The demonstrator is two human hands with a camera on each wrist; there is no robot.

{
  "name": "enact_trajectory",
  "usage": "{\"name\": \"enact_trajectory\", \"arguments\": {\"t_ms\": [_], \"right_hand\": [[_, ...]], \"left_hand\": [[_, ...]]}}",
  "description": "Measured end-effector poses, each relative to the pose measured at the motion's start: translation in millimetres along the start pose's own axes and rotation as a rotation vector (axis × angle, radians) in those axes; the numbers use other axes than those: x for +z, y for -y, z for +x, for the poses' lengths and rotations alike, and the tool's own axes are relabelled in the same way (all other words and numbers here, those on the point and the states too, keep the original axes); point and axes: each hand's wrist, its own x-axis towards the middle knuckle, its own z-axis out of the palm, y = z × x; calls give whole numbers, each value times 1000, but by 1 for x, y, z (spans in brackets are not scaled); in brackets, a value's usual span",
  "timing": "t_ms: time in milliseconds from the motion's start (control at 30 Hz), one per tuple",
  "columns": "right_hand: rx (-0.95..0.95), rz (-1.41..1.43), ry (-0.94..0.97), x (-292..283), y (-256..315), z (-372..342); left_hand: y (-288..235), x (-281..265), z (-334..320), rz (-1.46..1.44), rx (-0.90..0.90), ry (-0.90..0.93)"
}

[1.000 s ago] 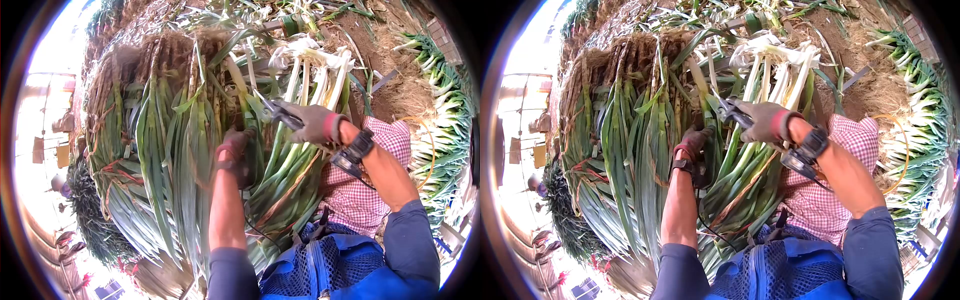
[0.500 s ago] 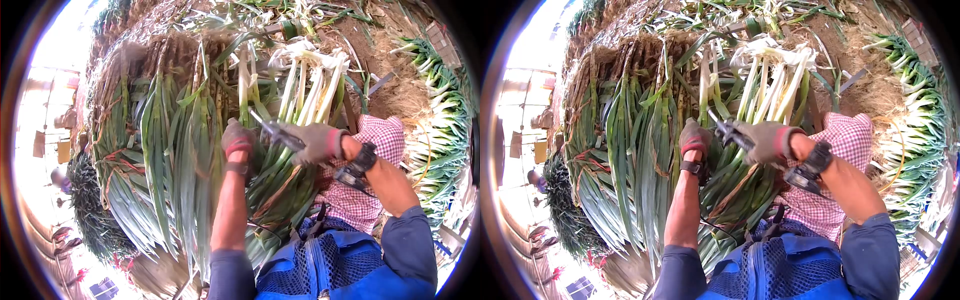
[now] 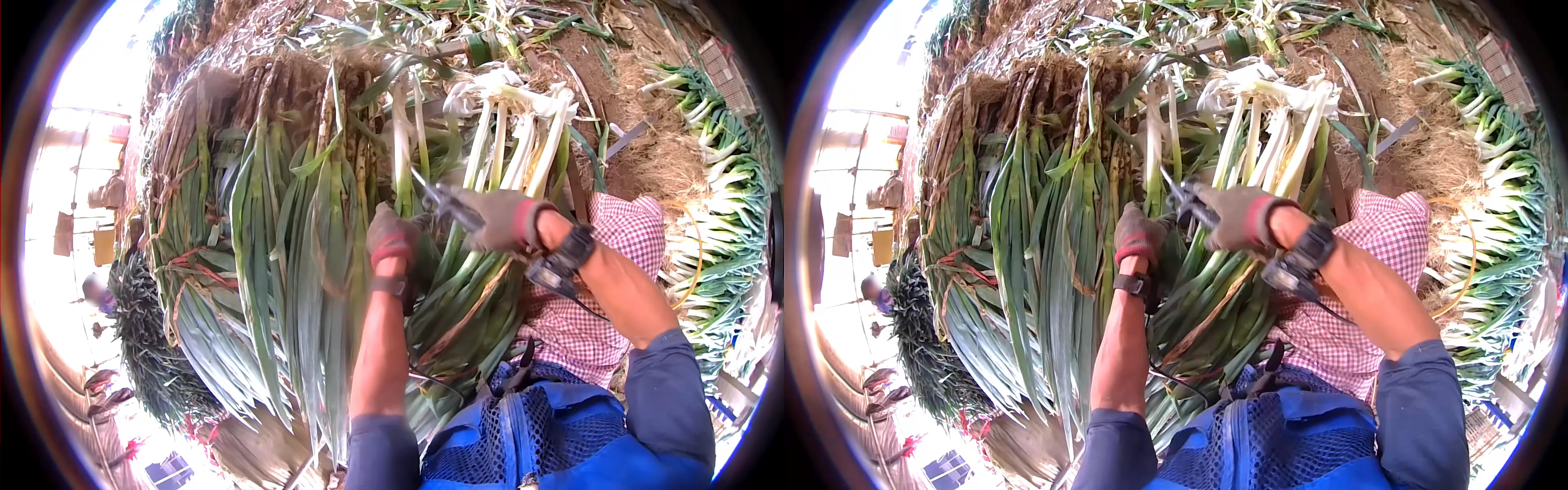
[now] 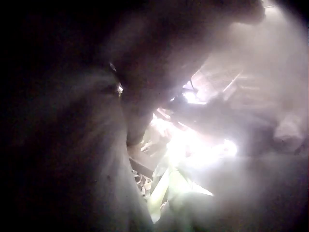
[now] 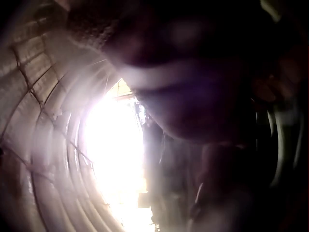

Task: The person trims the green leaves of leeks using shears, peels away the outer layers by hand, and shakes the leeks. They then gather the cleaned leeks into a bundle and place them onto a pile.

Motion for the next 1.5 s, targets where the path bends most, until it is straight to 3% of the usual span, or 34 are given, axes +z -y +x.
{"name": "enact_trajectory", "arguments": {"t_ms": [67, 167, 233, 367, 500, 700, 767, 833, 900, 967, 1167, 1267, 1367, 1467, 1500], "right_hand": [[125, 44, -40, -9, -3, 24], [33, -58, -206, -16, -10, 64], [92, -27, -169, -26, -12, 81], [22, -88, -346, -34, -18, 121], [114, -79, -414, -51, -20, 158], [155, -17, -368, -58, -16, 165], [86, 79, -463, -49, -17, 161], [130, -40, -422, -48, -36, 177], [56, 64, -327, -52, -31, 149], [2, 224, -215, -47, -29, 125], [-69, 237, 25, -21, -30, 35], [-94, 106, -130, -16, -36, -3], [-136, 171, -166, -18, -38, -30], [-138, 169, -196, -23, -27, -39], [-99, 124, -203, -26, -22, -41]], "left_hand": [[3, -1, -4, -30, -1, -23], [9, 4, 0, -115, 58, -38], [9, 6, 2, -178, 47, -20], [19, 19, 13, -228, 50, -1], [17, 20, 10, -448, 98, 69], [24, 29, 17, -719, 26, 59], [22, 23, 19, -799, 8, 78], [17, 11, 13, -828, -19, 164], [15, 4, 14, -840, 23, 128], [2, -21, -1, -641, 28, 121], [-12, -49, -20, -472, 87, 42], [-19, -67, -28, -410, 128, -5], [-30, -88, -50, -386, 136, -29], [-35, -102, -68, -741, 77, 27], [-30, -102, -69, -735, 79, 22]]}}
